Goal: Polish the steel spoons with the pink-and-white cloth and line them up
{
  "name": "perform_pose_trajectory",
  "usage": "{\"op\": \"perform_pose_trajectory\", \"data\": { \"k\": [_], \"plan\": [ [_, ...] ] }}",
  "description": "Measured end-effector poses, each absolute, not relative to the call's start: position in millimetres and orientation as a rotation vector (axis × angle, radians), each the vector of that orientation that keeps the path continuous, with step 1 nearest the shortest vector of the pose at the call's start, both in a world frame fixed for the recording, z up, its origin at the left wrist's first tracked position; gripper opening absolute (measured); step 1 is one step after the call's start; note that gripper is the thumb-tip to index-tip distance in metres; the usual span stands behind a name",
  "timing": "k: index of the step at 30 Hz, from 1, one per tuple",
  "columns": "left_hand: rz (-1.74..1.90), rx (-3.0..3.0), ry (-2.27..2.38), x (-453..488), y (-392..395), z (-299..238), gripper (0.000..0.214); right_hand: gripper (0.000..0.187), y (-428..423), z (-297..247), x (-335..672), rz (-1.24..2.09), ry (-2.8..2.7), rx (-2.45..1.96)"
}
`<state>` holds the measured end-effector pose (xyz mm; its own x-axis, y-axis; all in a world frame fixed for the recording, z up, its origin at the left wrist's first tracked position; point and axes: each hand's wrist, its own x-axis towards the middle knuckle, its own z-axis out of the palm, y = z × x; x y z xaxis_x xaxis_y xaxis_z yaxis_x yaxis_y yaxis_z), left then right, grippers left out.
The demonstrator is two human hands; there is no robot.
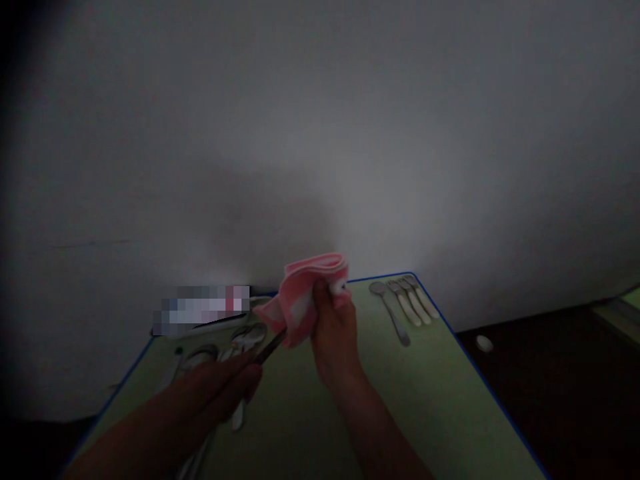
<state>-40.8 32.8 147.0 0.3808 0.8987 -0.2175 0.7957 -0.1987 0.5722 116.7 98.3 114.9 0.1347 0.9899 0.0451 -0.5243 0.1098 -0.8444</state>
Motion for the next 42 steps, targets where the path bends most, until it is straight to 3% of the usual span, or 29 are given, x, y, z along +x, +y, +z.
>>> {"op": "perform_pose_trajectory", "data": {
  "k": [5,10,13,25,35,42],
  "plan": [
    [0.160,2.046,1.523,-46.8,32.6,148.8,0.031,0.017,106.5,122.3,172.2,1.454,-1.171,-0.704],
    [0.236,2.074,1.532,-56.5,35.6,148.8,0.028,0.028,99.0,136.6,212.9,1.243,-1.980,-0.817],
    [0.286,2.096,1.524,-60.5,37.0,148.2,0.028,0.034,96.4,138.7,211.8,1.119,-2.141,-0.841],
    [0.360,2.193,1.502,-64.2,31.6,154.0,0.028,0.036,89.5,133.8,203.0,1.091,-2.273,-0.694],
    [0.344,2.142,1.577,-64.0,30.1,154.7,0.031,0.026,95.5,131.8,187.1,1.067,-1.847,-1.056],
    [0.374,2.159,1.540,-68.2,29.5,157.5,0.031,0.020,95.2,112.4,176.1,1.553,-1.431,-0.582]
  ]
}}
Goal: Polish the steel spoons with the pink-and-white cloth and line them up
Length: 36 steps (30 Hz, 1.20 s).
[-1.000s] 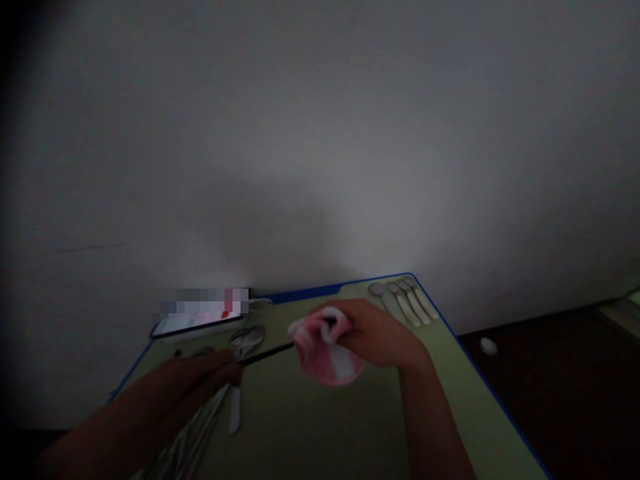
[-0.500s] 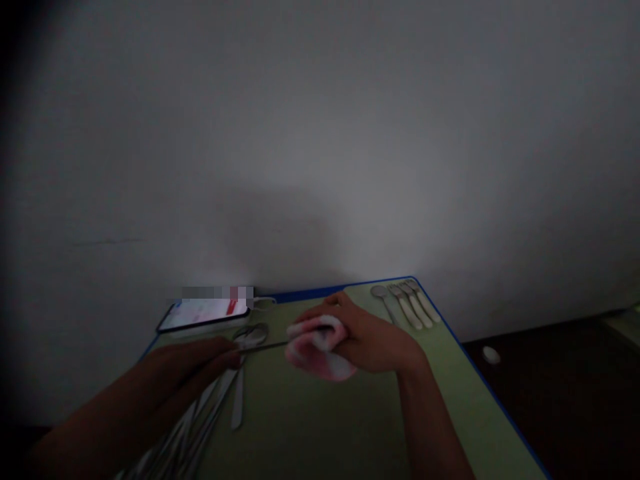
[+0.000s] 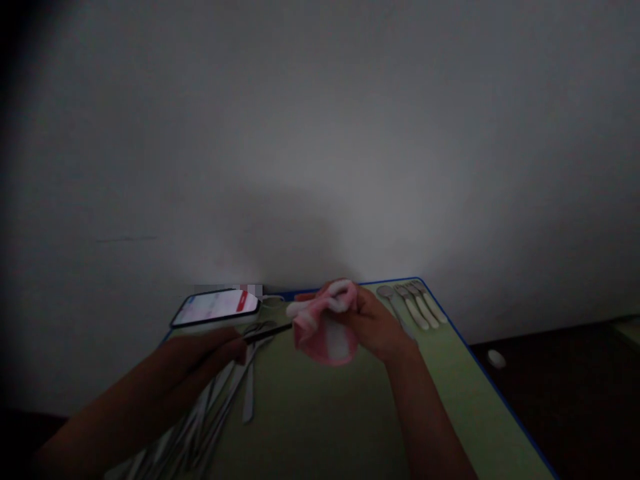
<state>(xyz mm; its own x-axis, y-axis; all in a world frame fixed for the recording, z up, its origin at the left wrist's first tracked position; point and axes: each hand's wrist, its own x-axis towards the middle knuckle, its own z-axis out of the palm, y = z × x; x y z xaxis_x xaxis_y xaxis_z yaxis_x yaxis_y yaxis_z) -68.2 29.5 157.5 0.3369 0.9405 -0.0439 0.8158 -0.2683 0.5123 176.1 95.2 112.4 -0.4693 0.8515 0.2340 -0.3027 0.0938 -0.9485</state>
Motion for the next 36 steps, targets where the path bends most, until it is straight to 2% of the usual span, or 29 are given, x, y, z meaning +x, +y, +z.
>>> {"op": "perform_pose_trajectory", "data": {
  "k": [4,7,14,19,23,27,29,32,36],
  "plan": [
    [0.422,2.139,1.489,-66.3,25.6,158.2,0.032,0.023,95.2,109.1,161.0,1.426,-1.192,-0.733],
    [0.518,2.114,1.508,-55.1,26.7,155.6,0.033,0.033,92.8,110.5,138.4,1.289,-0.923,-0.783],
    [0.400,2.149,1.509,-24.8,31.0,138.0,0.031,0.045,86.7,101.4,108.3,1.376,-0.663,-0.699],
    [0.318,2.191,1.540,-20.1,32.6,127.6,0.029,0.040,94.7,95.6,107.1,1.438,-0.658,-0.714],
    [0.313,2.098,1.505,-37.0,34.4,133.2,0.032,0.034,100.2,105.5,136.9,1.423,-0.881,-0.778],
    [0.338,2.133,1.497,-62.1,31.7,145.2,0.030,0.025,93.6,125.7,185.4,1.355,-1.762,-0.722],
    [0.350,2.149,1.506,-68.5,29.9,148.7,0.031,0.034,89.0,134.0,200.1,1.294,-2.142,-0.695],
    [0.415,2.167,1.472,-69.3,29.5,150.4,0.031,0.032,86.4,137.4,202.4,1.211,-2.146,-0.741],
    [0.584,2.139,1.443,-67.3,31.9,152.0,0.029,0.021,88.9,130.0,185.6,1.160,-1.789,-0.809]
  ]
}}
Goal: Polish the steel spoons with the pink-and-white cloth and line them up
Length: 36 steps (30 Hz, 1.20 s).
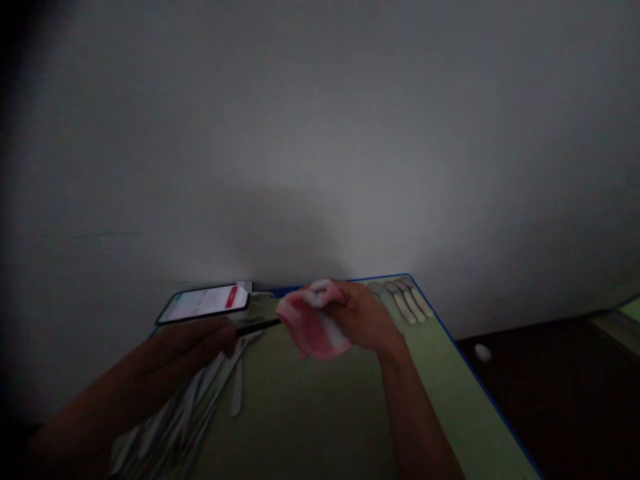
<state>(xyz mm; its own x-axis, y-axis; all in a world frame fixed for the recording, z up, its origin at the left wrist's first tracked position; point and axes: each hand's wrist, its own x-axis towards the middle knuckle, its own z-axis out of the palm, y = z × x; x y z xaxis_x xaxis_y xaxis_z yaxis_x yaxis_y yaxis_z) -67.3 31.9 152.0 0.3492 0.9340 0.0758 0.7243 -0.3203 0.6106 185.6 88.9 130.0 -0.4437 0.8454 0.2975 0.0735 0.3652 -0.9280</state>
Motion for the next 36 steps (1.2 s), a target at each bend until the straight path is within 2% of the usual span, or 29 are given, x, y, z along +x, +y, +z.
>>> {"op": "perform_pose_trajectory", "data": {
  "k": [4,9,15,27,31,36],
  "plan": [
    [0.686,2.076,1.457,-64.7,32.7,155.3,0.031,0.022,90.5,121.7,166.0,1.073,-1.386,-0.851],
    [0.719,1.978,1.493,-52.5,35.5,152.3,0.037,0.035,89.8,113.2,140.2,0.991,-0.912,-0.911],
    [0.721,1.924,1.473,-44.9,42.9,139.5,0.037,0.036,81.4,117.1,118.2,1.017,-0.731,-0.806],
    [0.538,2.061,1.341,-29.6,56.6,120.6,0.033,0.033,82.5,105.9,109.6,1.276,-0.679,-0.725],
    [0.488,2.067,1.349,-47.0,53.0,124.1,0.033,0.035,89.7,105.2,130.9,1.121,-0.760,-0.796],
    [0.402,2.030,1.198,-70.5,44.3,127.4,0.027,0.036,88.9,111.1,159.6,0.788,-1.109,-1.047]
  ]
}}
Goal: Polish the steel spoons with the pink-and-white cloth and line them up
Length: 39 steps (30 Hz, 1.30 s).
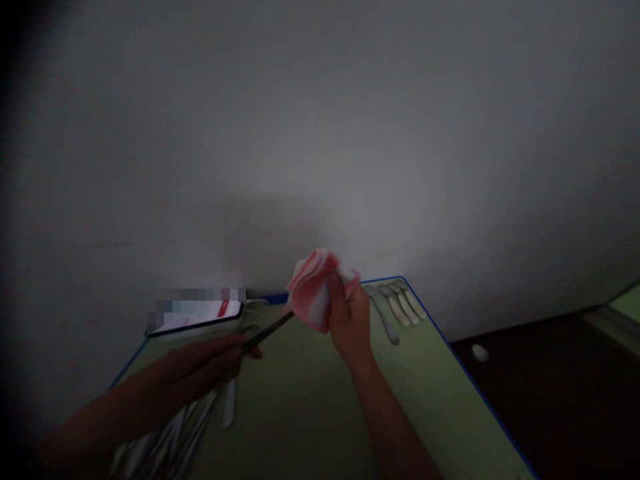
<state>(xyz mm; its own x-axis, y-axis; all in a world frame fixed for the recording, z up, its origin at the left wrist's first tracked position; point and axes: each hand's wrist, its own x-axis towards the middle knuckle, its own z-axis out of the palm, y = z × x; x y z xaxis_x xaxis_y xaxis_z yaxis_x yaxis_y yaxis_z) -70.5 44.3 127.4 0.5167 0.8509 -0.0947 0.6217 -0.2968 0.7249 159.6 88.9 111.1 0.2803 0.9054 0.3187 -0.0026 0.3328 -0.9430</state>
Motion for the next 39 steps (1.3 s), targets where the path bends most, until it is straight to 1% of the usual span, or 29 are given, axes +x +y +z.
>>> {"op": "perform_pose_trajectory", "data": {
  "k": [3,8,14,18,22,29,34,39],
  "plan": [
    [0.330,1.991,1.077,-72.5,42.3,127.7,0.029,0.040,85.2,113.6,159.2,0.695,-1.165,-1.070],
    [0.230,2.033,1.091,-67.8,43.2,128.8,0.028,0.045,78.1,105.8,138.9,0.725,-0.954,-1.082],
    [0.323,2.091,1.159,-67.5,47.1,128.2,0.028,0.045,74.3,93.6,122.3,0.858,-0.870,-1.085],
    [0.304,2.075,1.106,-57.7,50.6,125.9,0.028,0.044,73.2,90.4,114.8,0.966,-0.856,-1.046],
    [0.290,2.008,1.042,-46.7,53.2,121.1,0.031,0.044,76.0,90.9,116.9,0.998,-0.883,-1.007],
    [0.327,2.071,1.131,-46.4,57.7,114.7,0.038,0.041,82.7,90.4,124.1,1.024,-0.810,-0.944],
    [0.329,2.150,1.116,-34.4,59.5,108.9,0.035,0.043,77.8,86.4,110.6,1.201,-0.820,-0.869],
    [0.424,2.172,1.127,-24.7,60.2,109.6,0.035,0.044,80.6,83.5,112.8,1.183,-0.823,-0.922]
  ]
}}
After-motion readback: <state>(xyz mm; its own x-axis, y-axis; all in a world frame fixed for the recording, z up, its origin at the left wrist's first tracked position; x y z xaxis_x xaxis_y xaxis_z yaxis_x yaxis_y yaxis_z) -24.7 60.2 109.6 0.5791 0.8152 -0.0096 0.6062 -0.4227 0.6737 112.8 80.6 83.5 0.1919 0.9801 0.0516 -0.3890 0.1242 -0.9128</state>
